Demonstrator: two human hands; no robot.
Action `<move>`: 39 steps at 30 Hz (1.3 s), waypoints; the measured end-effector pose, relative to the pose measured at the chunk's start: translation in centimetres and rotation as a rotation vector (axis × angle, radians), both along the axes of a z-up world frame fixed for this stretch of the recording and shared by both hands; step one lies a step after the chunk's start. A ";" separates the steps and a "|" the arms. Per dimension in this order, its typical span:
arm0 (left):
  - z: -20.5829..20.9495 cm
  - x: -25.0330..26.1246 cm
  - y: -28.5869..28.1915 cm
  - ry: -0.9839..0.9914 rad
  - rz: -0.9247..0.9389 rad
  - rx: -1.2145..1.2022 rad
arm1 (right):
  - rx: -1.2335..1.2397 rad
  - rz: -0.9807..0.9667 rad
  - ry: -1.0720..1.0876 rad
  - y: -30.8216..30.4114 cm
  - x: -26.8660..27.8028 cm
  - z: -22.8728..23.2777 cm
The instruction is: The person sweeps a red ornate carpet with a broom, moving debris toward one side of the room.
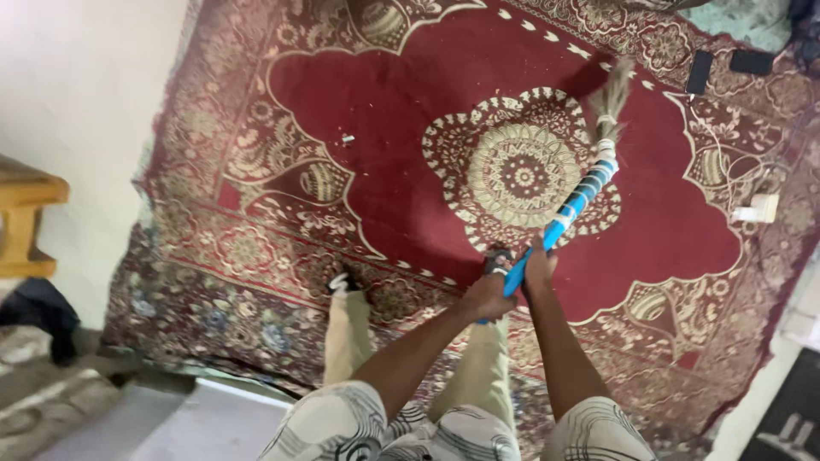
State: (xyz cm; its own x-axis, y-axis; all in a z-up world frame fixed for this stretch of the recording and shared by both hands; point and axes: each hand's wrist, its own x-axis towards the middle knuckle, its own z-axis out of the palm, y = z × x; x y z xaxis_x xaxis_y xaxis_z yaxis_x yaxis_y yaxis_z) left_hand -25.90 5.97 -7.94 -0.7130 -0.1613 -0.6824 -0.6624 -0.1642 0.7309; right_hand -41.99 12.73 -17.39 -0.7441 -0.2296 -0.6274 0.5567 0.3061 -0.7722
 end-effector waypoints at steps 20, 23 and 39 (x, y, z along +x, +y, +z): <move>-1.9 -11.3 18.6 -0.360 1.230 0.278 | 0.245 1.052 -0.232 4.9 -2.5 -6.3; -0.9 -10.4 19.2 -0.364 1.358 0.222 | 0.319 1.212 -0.244 3.5 -0.1 -2.2; 0.8 -10.6 15.6 -0.006 0.714 -0.132 | 0.003 0.516 -0.037 4.4 -8.0 4.9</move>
